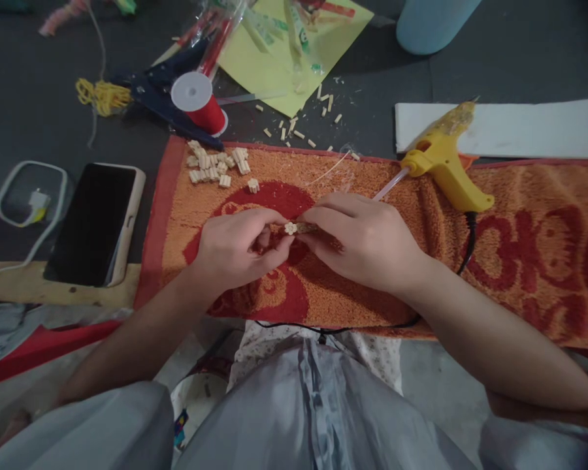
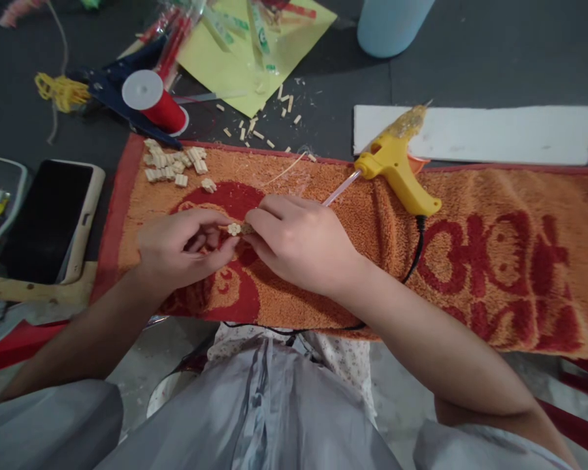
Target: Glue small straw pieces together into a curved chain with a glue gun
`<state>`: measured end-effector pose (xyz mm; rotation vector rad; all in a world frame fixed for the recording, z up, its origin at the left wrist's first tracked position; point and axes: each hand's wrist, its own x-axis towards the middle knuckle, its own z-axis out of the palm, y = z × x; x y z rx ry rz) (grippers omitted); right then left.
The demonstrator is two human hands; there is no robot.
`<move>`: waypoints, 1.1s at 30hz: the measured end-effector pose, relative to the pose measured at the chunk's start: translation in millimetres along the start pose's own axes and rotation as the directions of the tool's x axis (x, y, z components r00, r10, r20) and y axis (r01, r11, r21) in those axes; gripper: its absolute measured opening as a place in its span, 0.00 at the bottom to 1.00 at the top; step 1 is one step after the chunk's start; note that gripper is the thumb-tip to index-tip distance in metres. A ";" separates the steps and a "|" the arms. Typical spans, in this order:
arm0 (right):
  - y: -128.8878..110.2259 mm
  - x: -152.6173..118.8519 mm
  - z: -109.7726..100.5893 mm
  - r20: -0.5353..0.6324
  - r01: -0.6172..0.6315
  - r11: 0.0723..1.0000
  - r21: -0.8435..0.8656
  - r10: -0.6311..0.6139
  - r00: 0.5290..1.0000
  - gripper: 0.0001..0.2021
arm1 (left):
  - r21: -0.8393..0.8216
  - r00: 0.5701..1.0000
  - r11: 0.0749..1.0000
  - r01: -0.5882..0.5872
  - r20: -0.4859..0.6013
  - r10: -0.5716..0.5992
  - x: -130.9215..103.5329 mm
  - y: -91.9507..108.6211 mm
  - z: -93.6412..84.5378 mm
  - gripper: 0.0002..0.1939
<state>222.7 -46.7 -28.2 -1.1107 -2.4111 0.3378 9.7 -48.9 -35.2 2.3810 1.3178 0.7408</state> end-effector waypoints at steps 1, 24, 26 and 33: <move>-0.6 -0.1 -0.7 -0.004 0.002 1.000 -0.009 -0.002 1.000 0.12 | -0.003 1.000 1.000 -0.003 -0.004 0.003 0.0 0.7 -0.1 0.08; 3.8 0.5 -3.9 -0.126 0.107 0.994 0.016 -0.104 0.987 0.10 | -0.339 0.987 0.930 0.144 -0.012 -0.157 -1.6 4.6 1.3 0.11; 6.4 0.9 -4.1 -0.143 0.117 0.992 0.034 -0.111 0.983 0.08 | -0.406 0.978 0.893 0.193 0.012 -0.206 -0.2 5.0 3.1 0.13; 10.3 2.2 1.1 -0.162 0.092 0.986 0.141 -0.069 0.984 0.07 | -0.431 0.933 0.831 0.352 0.089 -0.349 3.8 5.4 5.1 0.12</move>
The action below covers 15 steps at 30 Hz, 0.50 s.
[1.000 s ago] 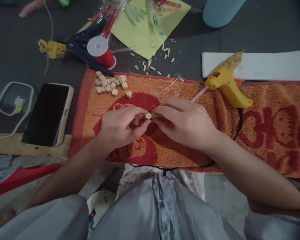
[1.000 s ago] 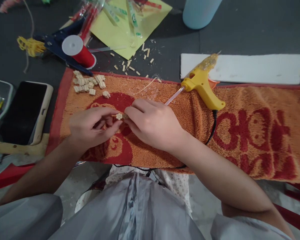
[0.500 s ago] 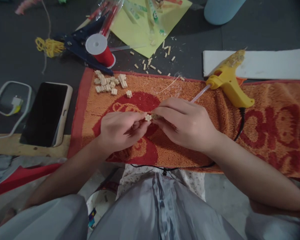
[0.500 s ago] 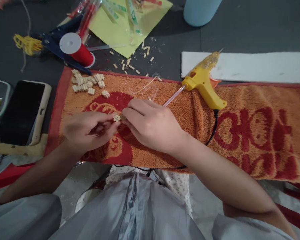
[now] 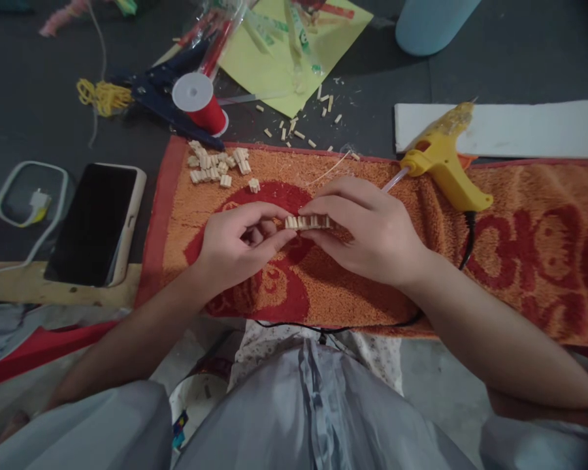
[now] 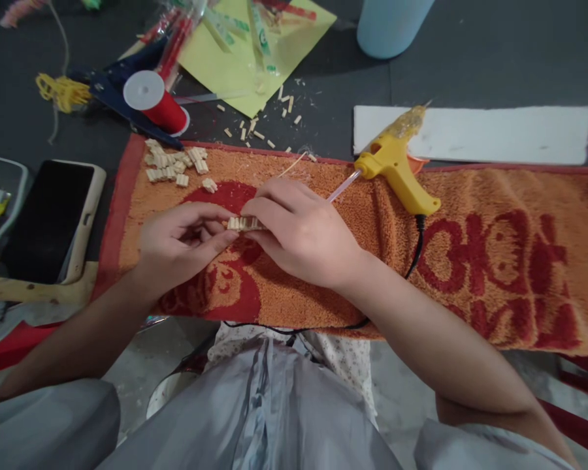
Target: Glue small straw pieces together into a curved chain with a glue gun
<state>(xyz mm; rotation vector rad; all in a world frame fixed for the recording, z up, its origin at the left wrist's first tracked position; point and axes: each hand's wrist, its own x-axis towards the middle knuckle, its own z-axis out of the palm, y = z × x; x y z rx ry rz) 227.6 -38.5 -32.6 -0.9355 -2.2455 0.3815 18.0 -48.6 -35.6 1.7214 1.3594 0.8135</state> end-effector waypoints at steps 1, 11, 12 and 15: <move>0.1 0.2 0.3 -0.002 -0.011 1.000 0.011 0.011 1.000 0.07 | 0.003 1.000 1.000 -0.004 0.000 0.004 -0.1 -0.4 -0.2 0.12; 1.2 1.0 -3.1 0.033 -0.023 0.998 0.052 0.022 0.999 0.07 | 0.028 0.996 0.996 -0.086 -0.012 0.087 -4.2 -1.9 -1.9 0.10; 1.1 1.0 -2.7 0.036 -0.017 0.999 0.036 0.015 0.999 0.08 | 0.023 0.996 0.995 -0.092 0.000 0.092 -4.3 -1.5 -2.2 0.10; 0.8 0.6 -0.6 0.028 0.039 0.999 -0.022 -0.038 0.999 0.08 | 0.026 0.994 0.993 -0.112 0.018 0.111 -3.7 0.8 -2.8 0.09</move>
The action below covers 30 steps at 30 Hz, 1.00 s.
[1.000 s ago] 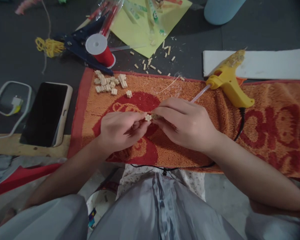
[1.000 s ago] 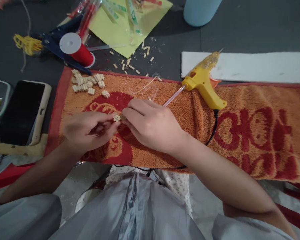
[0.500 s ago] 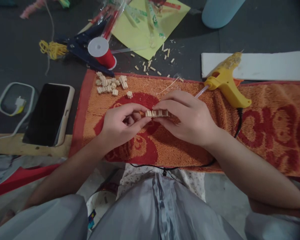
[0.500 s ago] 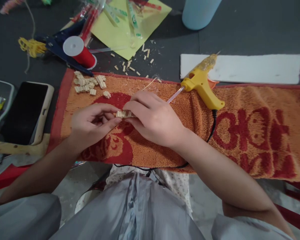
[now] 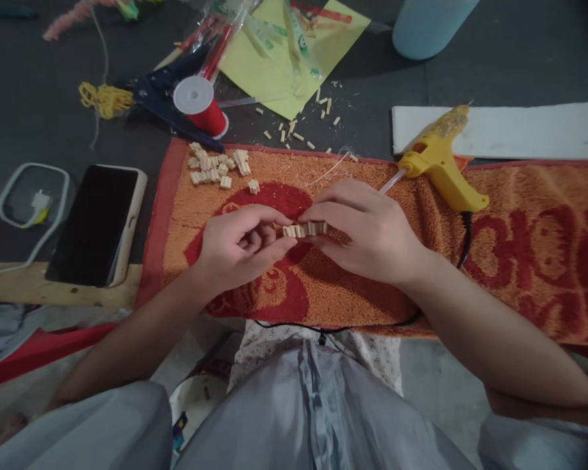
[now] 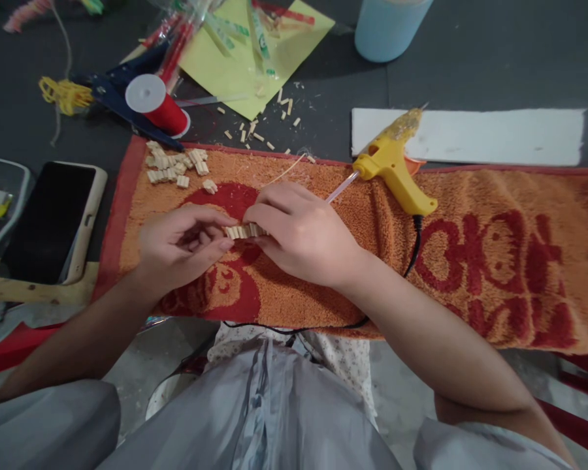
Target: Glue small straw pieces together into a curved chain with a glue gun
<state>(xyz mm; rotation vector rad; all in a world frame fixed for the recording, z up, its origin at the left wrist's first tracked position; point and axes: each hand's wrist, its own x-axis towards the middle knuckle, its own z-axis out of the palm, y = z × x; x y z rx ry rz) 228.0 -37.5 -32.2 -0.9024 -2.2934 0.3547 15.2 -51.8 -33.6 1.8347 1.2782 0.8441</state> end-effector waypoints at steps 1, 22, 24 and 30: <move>-0.2 -0.2 0.8 -0.004 0.027 0.999 -0.018 -0.027 1.000 0.09 | 0.018 1.000 1.000 -0.011 -0.005 0.011 0.6 1.0 -0.2 0.07; -4.9 -0.8 -6.8 -0.031 0.031 1.000 -0.005 -0.031 0.999 0.10 | 0.194 0.971 0.981 0.023 -0.236 0.024 0.0 5.8 -3.6 0.09; -4.4 -0.8 -9.4 -0.019 -0.023 0.999 0.048 0.024 1.000 0.09 | 0.207 0.963 0.978 0.025 -0.269 0.032 0.0 5.5 -4.5 0.09; -1.2 -1.0 -9.5 0.016 -0.134 0.988 0.079 0.133 0.991 0.10 | 0.240 0.961 0.970 0.048 -0.275 0.020 0.6 -0.6 -4.2 0.06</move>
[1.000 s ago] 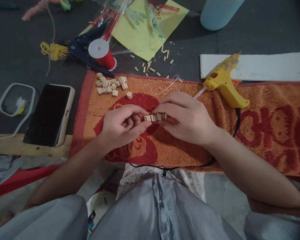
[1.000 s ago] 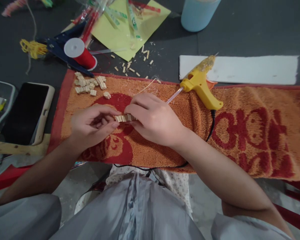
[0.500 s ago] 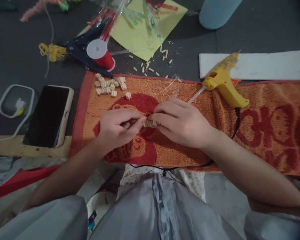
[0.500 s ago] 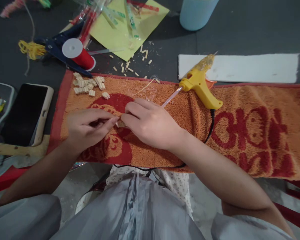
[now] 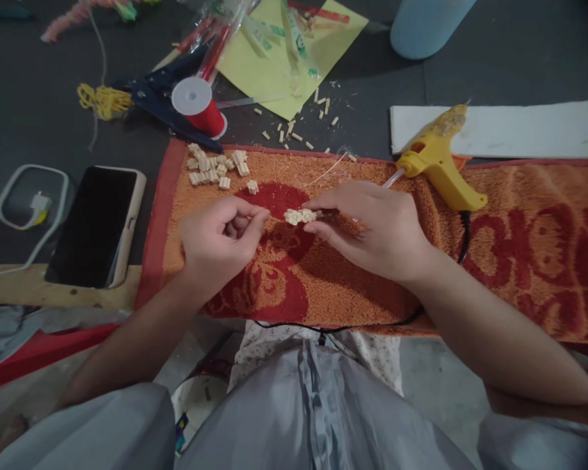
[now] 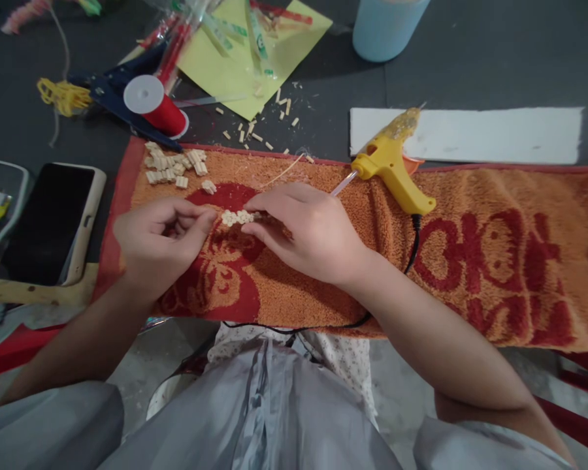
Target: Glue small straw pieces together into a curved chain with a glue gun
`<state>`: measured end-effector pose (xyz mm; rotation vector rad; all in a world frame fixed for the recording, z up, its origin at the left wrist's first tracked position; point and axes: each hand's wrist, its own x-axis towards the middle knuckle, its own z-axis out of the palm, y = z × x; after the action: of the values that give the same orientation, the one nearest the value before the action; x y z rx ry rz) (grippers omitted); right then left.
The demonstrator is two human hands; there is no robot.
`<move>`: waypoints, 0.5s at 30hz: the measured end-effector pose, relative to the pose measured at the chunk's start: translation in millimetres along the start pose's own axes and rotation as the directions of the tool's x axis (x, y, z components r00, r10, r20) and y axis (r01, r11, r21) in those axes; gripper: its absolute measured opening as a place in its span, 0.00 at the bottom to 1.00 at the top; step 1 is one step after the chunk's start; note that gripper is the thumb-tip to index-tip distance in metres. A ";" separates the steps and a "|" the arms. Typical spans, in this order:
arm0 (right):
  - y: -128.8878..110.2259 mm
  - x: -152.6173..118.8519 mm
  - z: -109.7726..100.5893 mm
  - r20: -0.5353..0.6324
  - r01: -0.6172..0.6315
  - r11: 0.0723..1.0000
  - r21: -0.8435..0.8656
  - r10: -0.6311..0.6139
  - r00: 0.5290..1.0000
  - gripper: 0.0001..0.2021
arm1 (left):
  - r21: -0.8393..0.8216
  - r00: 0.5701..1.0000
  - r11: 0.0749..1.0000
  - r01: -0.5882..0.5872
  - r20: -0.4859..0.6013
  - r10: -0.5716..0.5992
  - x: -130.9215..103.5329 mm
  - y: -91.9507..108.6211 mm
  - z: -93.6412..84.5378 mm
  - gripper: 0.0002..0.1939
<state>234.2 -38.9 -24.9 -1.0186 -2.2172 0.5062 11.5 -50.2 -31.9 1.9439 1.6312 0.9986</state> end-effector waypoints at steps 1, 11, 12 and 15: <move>0.6 0.1 0.6 0.003 -0.001 1.000 -0.003 0.001 1.000 0.10 | -0.001 1.000 1.000 -0.007 0.015 0.007 -0.4 -1.7 0.9 0.05; 3.5 -0.9 12.1 0.056 0.054 0.993 -0.100 -0.049 0.997 0.11 | 0.010 0.948 0.984 -0.181 0.267 0.171 -4.4 -2.9 0.5 0.14; 3.7 -1.1 12.9 0.060 0.058 0.993 -0.101 -0.052 0.997 0.11 | 0.034 0.947 0.983 -0.183 0.274 0.167 -4.1 -3.0 0.7 0.14; 4.3 -1.9 14.4 0.082 0.056 0.993 -0.102 -0.047 0.996 0.11 | 0.101 0.941 0.973 -0.207 0.292 0.169 -2.7 -3.9 1.8 0.11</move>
<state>227.5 -38.8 -38.5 -1.0071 -2.3554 0.4180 10.1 -51.7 -36.5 2.2465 1.4016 0.6539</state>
